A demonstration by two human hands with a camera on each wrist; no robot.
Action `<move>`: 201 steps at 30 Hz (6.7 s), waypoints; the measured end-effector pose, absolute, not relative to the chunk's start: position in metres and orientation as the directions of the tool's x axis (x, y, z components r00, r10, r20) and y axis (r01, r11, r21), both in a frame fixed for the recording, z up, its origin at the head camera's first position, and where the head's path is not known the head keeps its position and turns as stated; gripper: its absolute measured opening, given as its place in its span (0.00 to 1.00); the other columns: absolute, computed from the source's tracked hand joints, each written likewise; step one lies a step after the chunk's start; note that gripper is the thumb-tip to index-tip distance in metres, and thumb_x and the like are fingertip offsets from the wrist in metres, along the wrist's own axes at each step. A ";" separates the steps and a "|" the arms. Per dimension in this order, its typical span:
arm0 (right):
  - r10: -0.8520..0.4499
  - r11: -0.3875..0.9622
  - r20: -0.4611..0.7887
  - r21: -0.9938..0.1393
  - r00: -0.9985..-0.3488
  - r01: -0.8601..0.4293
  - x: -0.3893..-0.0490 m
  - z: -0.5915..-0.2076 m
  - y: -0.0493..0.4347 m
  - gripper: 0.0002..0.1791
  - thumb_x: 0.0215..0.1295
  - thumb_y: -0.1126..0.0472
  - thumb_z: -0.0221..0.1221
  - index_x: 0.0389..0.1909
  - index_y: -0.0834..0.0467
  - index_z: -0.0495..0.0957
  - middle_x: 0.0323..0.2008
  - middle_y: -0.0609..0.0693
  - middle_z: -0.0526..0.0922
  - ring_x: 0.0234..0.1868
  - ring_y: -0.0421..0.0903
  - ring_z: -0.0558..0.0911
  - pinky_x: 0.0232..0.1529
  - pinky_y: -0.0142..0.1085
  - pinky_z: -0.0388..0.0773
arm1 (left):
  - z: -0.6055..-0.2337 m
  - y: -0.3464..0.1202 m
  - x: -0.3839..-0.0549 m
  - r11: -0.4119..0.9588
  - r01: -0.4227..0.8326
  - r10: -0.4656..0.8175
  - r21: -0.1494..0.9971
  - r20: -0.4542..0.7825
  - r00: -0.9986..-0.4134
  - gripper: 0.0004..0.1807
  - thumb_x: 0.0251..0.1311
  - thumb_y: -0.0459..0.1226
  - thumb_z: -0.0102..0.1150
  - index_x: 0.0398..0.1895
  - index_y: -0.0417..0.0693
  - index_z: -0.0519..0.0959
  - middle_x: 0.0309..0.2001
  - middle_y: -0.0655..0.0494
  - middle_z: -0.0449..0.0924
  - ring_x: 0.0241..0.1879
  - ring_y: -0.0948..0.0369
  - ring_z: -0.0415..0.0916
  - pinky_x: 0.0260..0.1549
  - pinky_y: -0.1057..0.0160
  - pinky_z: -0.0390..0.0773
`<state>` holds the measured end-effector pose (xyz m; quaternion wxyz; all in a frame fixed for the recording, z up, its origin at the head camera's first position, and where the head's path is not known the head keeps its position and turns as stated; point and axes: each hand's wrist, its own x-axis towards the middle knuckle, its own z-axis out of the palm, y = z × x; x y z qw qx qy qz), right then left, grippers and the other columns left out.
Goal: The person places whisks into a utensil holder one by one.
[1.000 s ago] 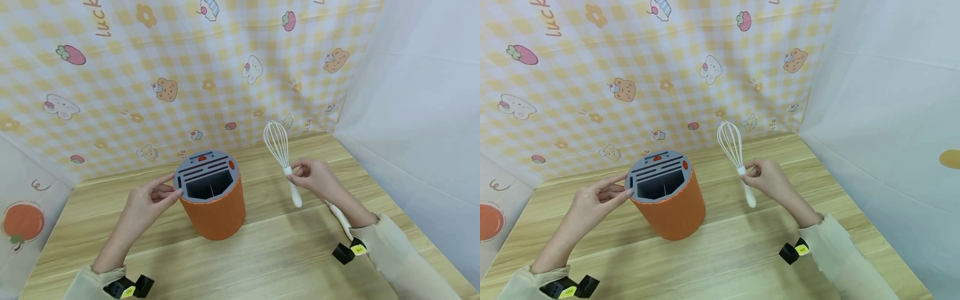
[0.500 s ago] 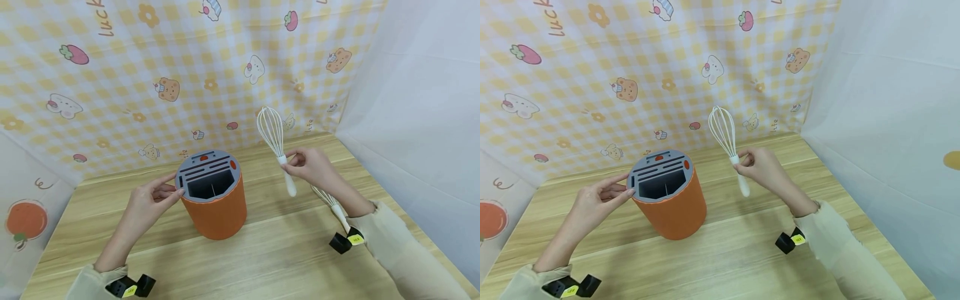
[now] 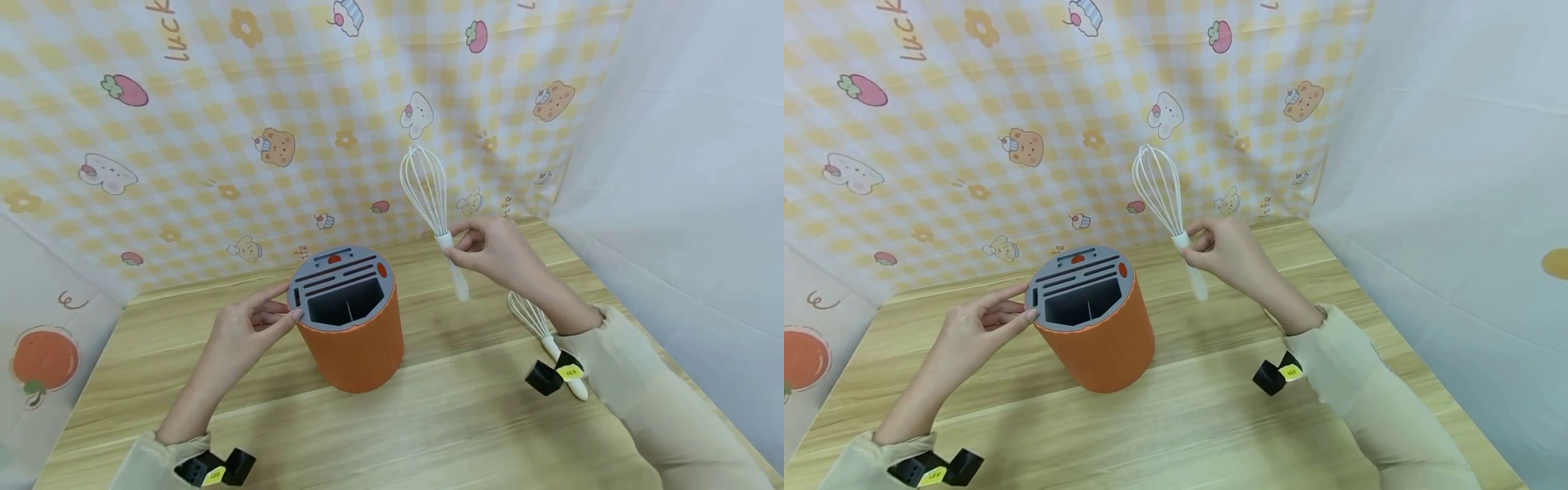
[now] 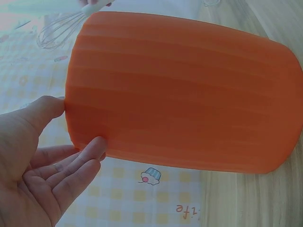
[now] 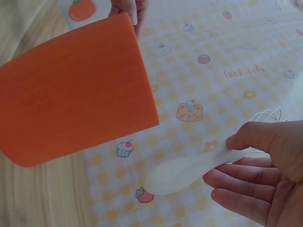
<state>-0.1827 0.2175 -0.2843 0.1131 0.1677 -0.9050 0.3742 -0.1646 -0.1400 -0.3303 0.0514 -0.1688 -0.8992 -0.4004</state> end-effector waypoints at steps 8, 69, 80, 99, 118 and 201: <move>-0.219 0.650 0.319 -0.657 -0.922 -0.382 -0.187 -0.273 0.208 0.15 0.57 0.62 0.63 0.43 0.66 0.77 0.25 0.50 0.83 0.28 0.43 0.82 0.33 0.38 0.75 | -0.331 -0.141 -0.166 0.618 0.340 0.261 0.709 0.222 -0.939 0.28 0.57 0.46 0.61 0.60 0.45 0.71 0.36 0.50 0.81 0.32 0.63 0.81 0.28 0.67 0.77; -0.441 0.333 0.357 -0.787 -0.823 -0.520 -0.200 -0.254 0.097 0.14 0.54 0.66 0.63 0.39 0.63 0.70 0.29 0.51 0.83 0.31 0.39 0.82 0.34 0.31 0.78 | -0.330 -0.141 -0.169 0.609 0.321 0.259 0.725 0.201 -0.945 0.28 0.57 0.48 0.60 0.59 0.47 0.71 0.37 0.51 0.81 0.33 0.62 0.81 0.29 0.66 0.77; -0.508 0.327 0.359 -0.761 -0.783 -0.561 -0.201 -0.267 0.086 0.12 0.53 0.68 0.63 0.34 0.62 0.69 0.27 0.50 0.84 0.29 0.37 0.82 0.32 0.29 0.77 | -0.331 -0.141 -0.169 0.600 0.330 0.257 0.729 0.214 -0.942 0.28 0.57 0.48 0.60 0.59 0.47 0.72 0.37 0.51 0.82 0.33 0.62 0.81 0.29 0.66 0.77; -0.613 0.344 0.227 -0.785 -0.757 -0.515 -0.202 -0.283 0.071 0.11 0.53 0.68 0.63 0.34 0.64 0.71 0.28 0.53 0.83 0.30 0.38 0.82 0.33 0.27 0.77 | -0.331 -0.143 -0.168 0.581 0.357 0.272 0.731 0.239 -0.932 0.26 0.58 0.44 0.61 0.59 0.45 0.72 0.37 0.50 0.82 0.33 0.61 0.81 0.29 0.67 0.78; -0.617 0.466 0.140 -0.728 -0.774 -0.503 -0.199 -0.294 0.067 0.09 0.55 0.63 0.63 0.36 0.61 0.77 0.28 0.48 0.83 0.29 0.35 0.80 0.31 0.26 0.74 | -0.329 -0.140 -0.166 0.581 0.323 0.249 0.747 0.216 -0.944 0.23 0.57 0.44 0.61 0.53 0.42 0.75 0.36 0.47 0.82 0.33 0.58 0.81 0.28 0.67 0.77; -0.400 0.605 0.033 -0.741 -0.916 -0.291 -0.200 -0.301 0.214 0.13 0.56 0.69 0.62 0.41 0.71 0.78 0.33 0.57 0.82 0.37 0.50 0.82 0.38 0.38 0.78 | -0.331 -0.136 -0.165 0.635 0.310 0.232 0.707 0.208 -0.950 0.28 0.57 0.47 0.60 0.59 0.45 0.72 0.36 0.49 0.81 0.32 0.61 0.81 0.27 0.67 0.77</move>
